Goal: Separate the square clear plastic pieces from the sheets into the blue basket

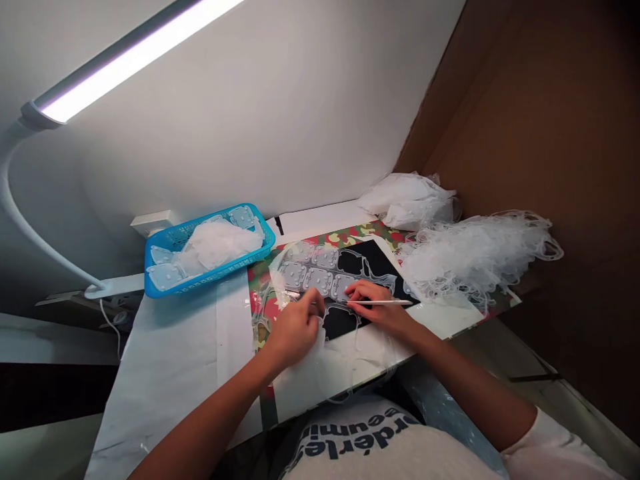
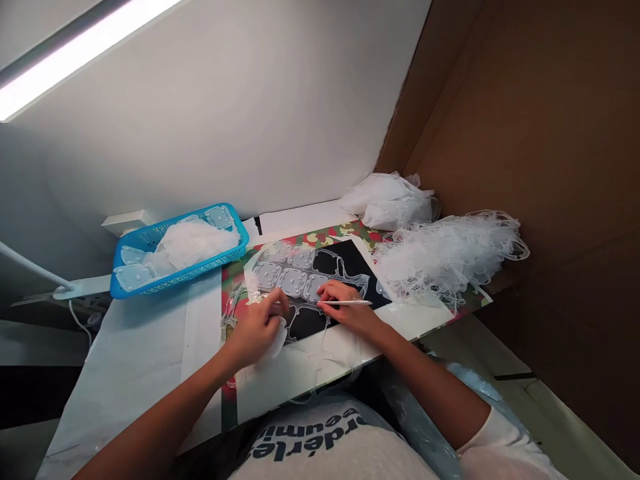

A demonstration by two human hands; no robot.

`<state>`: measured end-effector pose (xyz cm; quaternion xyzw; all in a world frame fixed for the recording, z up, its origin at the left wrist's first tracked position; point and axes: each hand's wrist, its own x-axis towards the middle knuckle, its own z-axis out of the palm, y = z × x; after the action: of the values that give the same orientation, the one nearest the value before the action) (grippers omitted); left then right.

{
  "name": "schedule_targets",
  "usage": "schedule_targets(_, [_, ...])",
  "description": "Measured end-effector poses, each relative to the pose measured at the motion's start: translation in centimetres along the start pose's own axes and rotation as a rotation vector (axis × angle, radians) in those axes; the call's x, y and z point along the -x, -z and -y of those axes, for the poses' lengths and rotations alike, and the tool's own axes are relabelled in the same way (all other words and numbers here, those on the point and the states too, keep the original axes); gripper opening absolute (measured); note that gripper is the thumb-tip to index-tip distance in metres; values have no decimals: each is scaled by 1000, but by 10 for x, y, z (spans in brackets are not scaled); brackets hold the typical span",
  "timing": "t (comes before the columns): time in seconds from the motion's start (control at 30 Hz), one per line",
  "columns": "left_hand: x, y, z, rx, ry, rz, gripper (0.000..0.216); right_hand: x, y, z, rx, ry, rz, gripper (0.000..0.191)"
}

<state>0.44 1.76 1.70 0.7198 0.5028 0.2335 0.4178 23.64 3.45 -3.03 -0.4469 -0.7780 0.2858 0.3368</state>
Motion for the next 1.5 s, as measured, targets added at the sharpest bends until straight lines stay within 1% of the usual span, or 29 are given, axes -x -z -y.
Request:
schedule_targets(0.07, [3, -7, 2, -432, -116, 2, 15, -1, 0, 2, 21, 5, 1, 15])
schedule_targets(0.1, [3, -13, 4, -587, -167, 3, 23, -2, 0, 3, 29, 3, 3, 15])
schedule_targets(0.2, [3, -33, 12, -872, -254, 15, 52, -6, 0, 6, 35, -14, 17, 16])
schedule_targets(0.27, [2, -43, 17, -985, -259, 40, 63, -8, 0, 7, 45, -17, 23, 16])
schedule_targets(0.37, [1, -51, 23, -1046, -248, 83, 64, -9, 2, 5, 98, 43, 33, 16])
schedule_targets(0.5, [3, -52, 23, -1022, -219, 71, 62, -2, 3, -5, 161, 134, 71, 15])
schedule_targets(0.6, [2, -51, 22, -1012, -192, 78, 60, 3, -5, -12, 268, 236, 52, 11])
schedule_targets(0.67, [1, -51, 21, -1024, -154, 97, 61, 2, -9, -14, 330, 300, 46, 11])
schedule_targets(0.7, [1, -50, 20, -1027, -137, 107, 62, 0, -9, -14, 321, 292, 36, 14])
schedule_targets(0.73, [1, -50, 19, -1028, -123, 114, 62, -2, -6, -15, 279, 242, 9, 16])
schedule_targets(0.77, [1, -49, 19, -1025, -116, 122, 63, -4, -1, -16, 213, 160, -44, 18])
schedule_targets(0.8, [1, -49, 18, -1022, -110, 130, 64, -6, 7, -19, 142, 55, -127, 18])
schedule_targets(0.87, [1, -48, 16, -1018, -104, 144, 67, -10, 28, -28, 37, -157, -354, 19])
schedule_targets(0.9, [1, -48, 15, -1018, -100, 152, 68, -11, 38, -34, 7, -237, -483, 21])
schedule_targets(0.97, [0, -47, 14, -1020, -91, 168, 71, -12, 57, -49, -52, -330, -725, 25])
schedule_targets(1.03, [-1, -46, 12, -1019, -86, 177, 72, -12, 68, -63, -158, -375, -889, 29])
schedule_targets(1.13, [-1, -41, 9, -999, -93, 188, 71, -15, 77, -76, -325, -393, -1006, 31])
schedule_targets(1.17, [-1, -39, 8, -986, -101, 191, 70, -17, 81, -77, -353, -395, -1055, 32])
schedule_targets(1.23, [1, -36, 6, -948, -117, 192, 69, -22, 93, -76, -388, -386, -1203, 33])
schedule_targets(1.27, [1, -35, 5, -922, -121, 190, 68, -24, 101, -72, -410, -373, -1277, 33])
schedule_targets(1.3, [2, -34, 4, -885, -121, 187, 66, -25, 107, -67, -442, -359, -1318, 34])
schedule_targets(1.33, [2, -32, 3, -831, -121, 178, 62, -26, 112, -58, -491, -344, -1304, 34])
schedule_targets(1.37, [2, -30, 2, -752, -124, 155, 57, -25, 114, -47, -556, -335, -1230, 35])
schedule_targets(1.4, [1, -27, 2, -639, -126, 120, 51, -24, 111, -35, -627, -335, -1097, 36])
schedule_targets(1.43, [0, -24, 1, -492, -121, 83, 45, -23, 105, -20, -700, -337, -927, 36])
schedule_targets(1.47, [-2, -19, 0, -315, -105, 55, 42, -21, 95, -5, -779, -350, -750, 35])
schedule_targets(1.5, [-3, -14, -1, -120, -74, 43, 43, -18, 83, 10, -850, -375, -596, 35])
